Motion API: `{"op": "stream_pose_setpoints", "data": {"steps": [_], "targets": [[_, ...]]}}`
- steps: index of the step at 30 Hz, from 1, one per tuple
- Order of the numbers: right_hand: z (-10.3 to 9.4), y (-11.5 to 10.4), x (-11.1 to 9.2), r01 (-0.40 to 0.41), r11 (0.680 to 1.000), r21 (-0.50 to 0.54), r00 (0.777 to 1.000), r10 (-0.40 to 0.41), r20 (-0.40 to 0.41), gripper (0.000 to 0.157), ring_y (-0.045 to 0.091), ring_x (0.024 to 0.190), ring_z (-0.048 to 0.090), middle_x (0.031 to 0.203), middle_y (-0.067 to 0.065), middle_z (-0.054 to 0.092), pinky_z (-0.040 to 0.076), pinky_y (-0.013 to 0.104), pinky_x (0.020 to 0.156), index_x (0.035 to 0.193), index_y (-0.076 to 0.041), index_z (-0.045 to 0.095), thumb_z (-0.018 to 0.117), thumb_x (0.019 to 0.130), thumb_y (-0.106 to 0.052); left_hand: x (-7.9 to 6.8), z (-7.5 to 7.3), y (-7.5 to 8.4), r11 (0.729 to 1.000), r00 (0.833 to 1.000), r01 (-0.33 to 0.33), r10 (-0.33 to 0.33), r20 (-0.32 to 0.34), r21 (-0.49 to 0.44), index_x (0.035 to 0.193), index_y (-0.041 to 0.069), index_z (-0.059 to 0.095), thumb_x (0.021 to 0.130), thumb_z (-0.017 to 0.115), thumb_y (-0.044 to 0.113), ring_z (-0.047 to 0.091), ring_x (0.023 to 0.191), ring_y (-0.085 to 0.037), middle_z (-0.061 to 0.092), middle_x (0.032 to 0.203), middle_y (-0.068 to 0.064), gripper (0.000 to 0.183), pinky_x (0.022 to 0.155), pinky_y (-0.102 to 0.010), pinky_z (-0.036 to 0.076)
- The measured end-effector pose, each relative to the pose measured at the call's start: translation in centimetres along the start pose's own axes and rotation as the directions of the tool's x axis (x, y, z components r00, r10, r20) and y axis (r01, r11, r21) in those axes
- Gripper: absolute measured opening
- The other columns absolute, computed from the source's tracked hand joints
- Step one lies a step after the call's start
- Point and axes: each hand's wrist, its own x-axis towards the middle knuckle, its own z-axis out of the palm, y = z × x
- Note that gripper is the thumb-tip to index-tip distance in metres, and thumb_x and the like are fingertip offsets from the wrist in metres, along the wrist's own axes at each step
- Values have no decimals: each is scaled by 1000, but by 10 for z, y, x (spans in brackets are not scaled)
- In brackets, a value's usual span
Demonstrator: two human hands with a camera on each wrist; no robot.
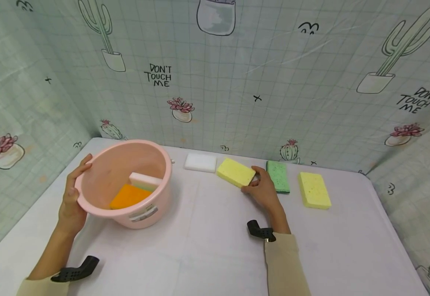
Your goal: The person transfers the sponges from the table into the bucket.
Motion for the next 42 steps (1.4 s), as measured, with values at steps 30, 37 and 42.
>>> {"op": "stream_pose_setpoints", "data": {"steps": [30, 37, 42], "targets": [[-4, -5, -8, 16, 1000, -6, 999, -17, -42, 77, 20, 70, 51, 88, 11, 54, 44, 28, 58, 132, -18, 38, 75, 68, -39, -2, 0, 0, 1000, 1000, -8, 9, 10, -25, 134, 4, 30, 90, 41, 36, 13, 132, -26, 11, 147, -8, 55, 98, -22, 30], [-9, -20, -15, 117, 991, 64, 993, -115, -40, 76, 20, 73, 55, 102, 8, 51, 44, 29, 57, 133, -21, 38, 75, 68, -39, -2, 0, 1, 1000, 1000, -4, 4, 9, -16, 134, 4, 30, 90, 41, 37, 13, 132, -26, 11, 147, -7, 56, 98, -22, 30], [-14, -34, -18, 168, 984, 52, 985, -166, -44, 75, 19, 74, 55, 115, 3, 43, 46, 28, 56, 132, -20, 40, 75, 68, -36, 0, 2, 0, 1000, 1000, 1, -1, 0, -6, 134, 5, 30, 90, 41, 37, 15, 131, -26, 11, 148, -6, 56, 97, -21, 31]]}}
